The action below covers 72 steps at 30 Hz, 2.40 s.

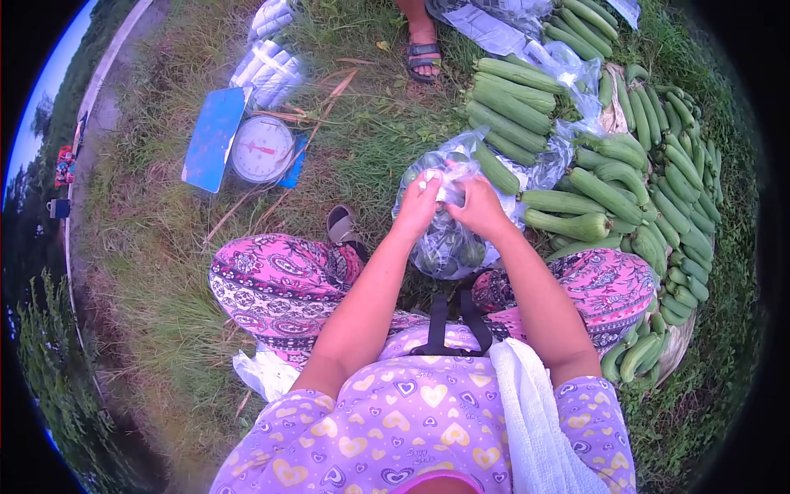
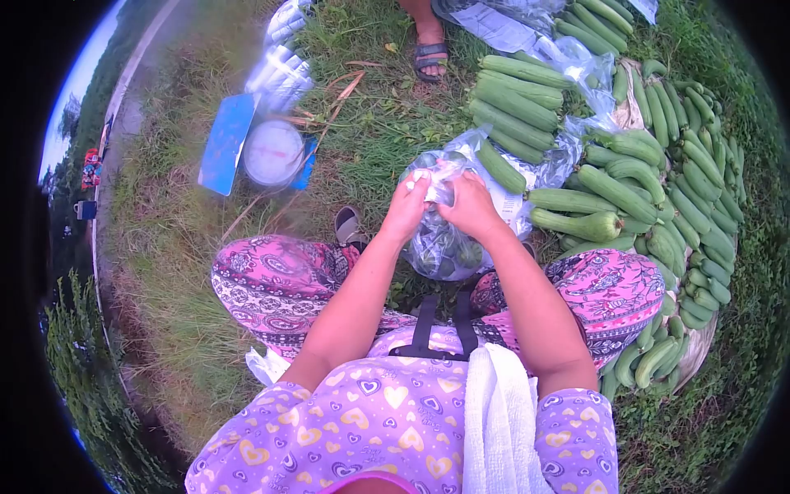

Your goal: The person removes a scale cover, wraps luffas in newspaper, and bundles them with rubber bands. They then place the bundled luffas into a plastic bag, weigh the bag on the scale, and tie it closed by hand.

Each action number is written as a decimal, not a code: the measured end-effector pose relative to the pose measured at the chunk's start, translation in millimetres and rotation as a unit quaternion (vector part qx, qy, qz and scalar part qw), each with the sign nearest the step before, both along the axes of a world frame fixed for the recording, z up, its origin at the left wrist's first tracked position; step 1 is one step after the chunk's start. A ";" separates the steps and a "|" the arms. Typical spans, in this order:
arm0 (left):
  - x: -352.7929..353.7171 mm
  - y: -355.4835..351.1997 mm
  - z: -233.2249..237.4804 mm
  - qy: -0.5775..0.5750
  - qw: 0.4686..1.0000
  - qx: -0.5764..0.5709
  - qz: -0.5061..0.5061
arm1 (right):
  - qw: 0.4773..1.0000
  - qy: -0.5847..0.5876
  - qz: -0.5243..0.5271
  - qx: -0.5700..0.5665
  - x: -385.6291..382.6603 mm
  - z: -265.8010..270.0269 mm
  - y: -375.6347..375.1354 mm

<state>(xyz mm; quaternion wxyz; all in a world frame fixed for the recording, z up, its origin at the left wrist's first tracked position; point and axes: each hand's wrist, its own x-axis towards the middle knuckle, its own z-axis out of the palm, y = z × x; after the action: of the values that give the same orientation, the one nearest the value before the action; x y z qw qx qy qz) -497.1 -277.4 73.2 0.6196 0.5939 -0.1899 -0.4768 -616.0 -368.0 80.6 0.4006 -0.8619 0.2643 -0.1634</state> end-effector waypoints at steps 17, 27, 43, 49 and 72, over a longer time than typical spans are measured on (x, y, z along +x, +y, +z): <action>-4.7 -3.0 -4.7 0.059 0.998 -0.032 0.009 | 0.984 0.125 0.129 0.022 2.6 4.8 -19.8; 12.7 3.3 30.8 -0.377 0.906 -0.040 -0.189 | 0.946 0.035 0.141 0.290 -2.1 -13.5 -45.0; -1.1 -2.5 40.3 -0.672 0.735 -0.072 0.056 | 0.923 -0.021 -0.011 0.383 2.3 12.0 -22.1; -3.8 1.6 38.5 -0.685 0.725 -0.049 0.056 | 0.918 -0.039 0.001 0.395 18.8 2.4 -20.7; -45.1 49.2 8.8 -0.606 0.722 0.164 -0.292 | 0.903 0.176 0.220 -0.324 75.9 -19.2 -60.8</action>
<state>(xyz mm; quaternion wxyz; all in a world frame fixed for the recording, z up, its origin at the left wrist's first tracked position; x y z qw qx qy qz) -542.1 -228.2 82.0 0.0956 0.7636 -0.6077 -0.1960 -540.1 -428.8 61.5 0.0716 -0.9952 0.0666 0.0070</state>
